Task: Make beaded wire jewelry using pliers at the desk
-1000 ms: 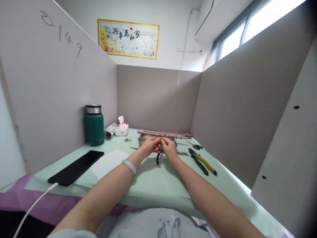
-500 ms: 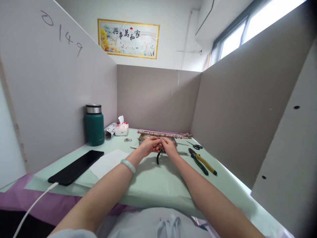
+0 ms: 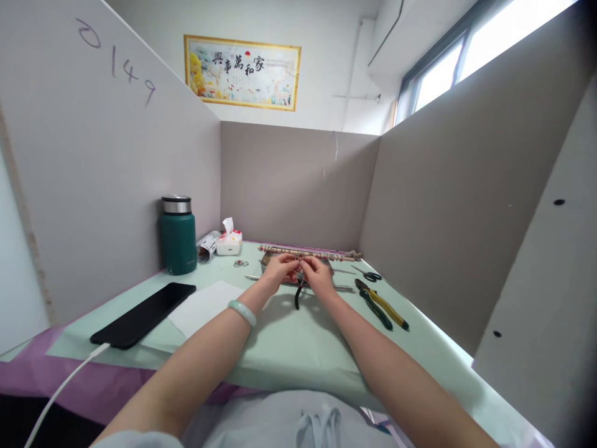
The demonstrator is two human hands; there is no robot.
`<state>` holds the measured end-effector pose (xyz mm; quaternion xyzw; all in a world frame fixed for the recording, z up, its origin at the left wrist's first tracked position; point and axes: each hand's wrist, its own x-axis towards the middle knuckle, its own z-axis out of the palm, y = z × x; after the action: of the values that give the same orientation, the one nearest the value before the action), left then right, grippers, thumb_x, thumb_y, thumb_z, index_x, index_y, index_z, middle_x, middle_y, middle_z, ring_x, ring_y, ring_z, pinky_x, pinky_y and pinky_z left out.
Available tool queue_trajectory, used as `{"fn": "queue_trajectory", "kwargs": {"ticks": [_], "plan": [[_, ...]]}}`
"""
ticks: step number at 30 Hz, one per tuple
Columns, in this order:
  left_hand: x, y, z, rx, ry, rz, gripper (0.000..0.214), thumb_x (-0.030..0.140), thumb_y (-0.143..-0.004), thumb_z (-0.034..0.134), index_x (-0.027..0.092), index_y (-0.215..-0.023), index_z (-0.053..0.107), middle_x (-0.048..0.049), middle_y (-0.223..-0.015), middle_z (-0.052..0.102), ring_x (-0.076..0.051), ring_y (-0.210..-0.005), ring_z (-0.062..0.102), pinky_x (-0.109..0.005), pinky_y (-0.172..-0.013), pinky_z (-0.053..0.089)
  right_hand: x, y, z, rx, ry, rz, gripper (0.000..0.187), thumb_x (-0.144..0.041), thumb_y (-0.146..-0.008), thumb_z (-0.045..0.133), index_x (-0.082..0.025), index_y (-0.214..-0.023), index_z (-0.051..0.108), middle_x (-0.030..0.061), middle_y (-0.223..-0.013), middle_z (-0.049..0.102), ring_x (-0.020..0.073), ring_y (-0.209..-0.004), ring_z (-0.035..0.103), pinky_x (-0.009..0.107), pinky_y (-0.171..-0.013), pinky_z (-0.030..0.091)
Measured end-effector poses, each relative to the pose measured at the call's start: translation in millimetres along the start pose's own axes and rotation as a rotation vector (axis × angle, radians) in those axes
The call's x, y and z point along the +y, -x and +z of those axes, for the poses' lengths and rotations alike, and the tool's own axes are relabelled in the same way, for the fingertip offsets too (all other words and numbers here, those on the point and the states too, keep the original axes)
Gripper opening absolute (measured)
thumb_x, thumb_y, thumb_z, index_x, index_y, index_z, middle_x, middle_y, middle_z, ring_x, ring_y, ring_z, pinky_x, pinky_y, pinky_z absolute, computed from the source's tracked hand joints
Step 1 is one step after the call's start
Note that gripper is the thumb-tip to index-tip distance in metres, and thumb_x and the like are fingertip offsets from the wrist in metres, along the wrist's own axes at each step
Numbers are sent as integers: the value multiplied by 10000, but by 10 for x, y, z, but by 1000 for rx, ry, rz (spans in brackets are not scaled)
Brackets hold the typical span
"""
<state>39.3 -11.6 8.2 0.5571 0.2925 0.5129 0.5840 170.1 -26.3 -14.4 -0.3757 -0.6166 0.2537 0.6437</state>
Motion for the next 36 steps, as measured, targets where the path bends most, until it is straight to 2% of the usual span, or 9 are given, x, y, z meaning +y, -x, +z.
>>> {"fn": "queue_trajectory", "kwargs": {"ticks": [4, 10, 13, 18, 21, 24, 28, 36], "plan": [[21, 23, 1, -61, 9, -9, 266, 292, -723, 696, 143, -917, 591, 11, -619, 583, -69, -437, 505, -221, -475, 457, -15, -8, -18, -8, -125, 110, 221, -408, -738, 594, -194, -762, 544, -68, -508, 454, 75, -410, 355, 212, -397, 259], [19, 13, -60, -281, 188, -80, 240, 351, -760, 671, 157, -835, 551, 38, -593, 548, -48, -397, 452, -221, -474, 452, -41, -13, -51, -125, -391, 244, 299, -425, -690, 666, -187, -765, 501, -76, -519, 475, 43, -366, 326, 189, -359, 217], [17, 12, -79, -374, 218, -109, 245, 368, -784, 649, 155, -864, 558, 19, -644, 588, -51, -405, 471, -238, -501, 468, -63, -11, -60, -146, -458, 263, 300, -401, -681, 689, -184, -771, 503, -77, -505, 458, 35, -366, 304, 181, -359, 204], [25, 6, -85, -377, 229, -117, 245, 361, -790, 649, 152, -889, 568, -4, -658, 615, -79, -468, 544, -227, -521, 462, -111, 12, -58, -180, -517, 254, 302, -405, -701, 693, -190, -764, 490, -73, -526, 450, 42, -389, 318, 183, -371, 217], [40, 9, -88, -392, 259, -128, 241, 368, -792, 645, 157, -878, 567, 1, -651, 611, -77, -469, 539, -222, -524, 453, -149, 23, -70, -244, -600, 272, 312, -445, -739, 658, -199, -762, 467, -85, -512, 420, 38, -369, 273, 186, -377, 221], [67, 33, -90, -435, 299, -160, 219, 348, -790, 649, 155, -864, 575, 9, -649, 604, -68, -462, 522, -219, -526, 446, -173, 20, -95, -320, -658, 294, 303, -451, -759, 643, -196, -769, 479, -96, -482, 386, 30, -350, 210, 179, -367, 182], [103, 76, -88, -513, 307, -166, 213, 334, -788, 651, 140, -856, 594, -8, -684, 618, -60, -457, 501, -219, -513, 432, -173, 8, -130, -377, -701, 313, 299, -442, -753, 660, -189, -768, 501, -90, -471, 403, 27, -351, 203, 172, -366, 156], [125, 86, -100, -556, 186, -102, 354, 470, -743, 663, 140, -843, 581, -43, -736, 633, -72, -475, 490, -237, -507, 433, -183, 22, -174, -448, -655, 315, 298, -465, -764, 642, -194, -798, 523, -84, -511, 414, 36, -380, 237, 177, -402, 257]]}}
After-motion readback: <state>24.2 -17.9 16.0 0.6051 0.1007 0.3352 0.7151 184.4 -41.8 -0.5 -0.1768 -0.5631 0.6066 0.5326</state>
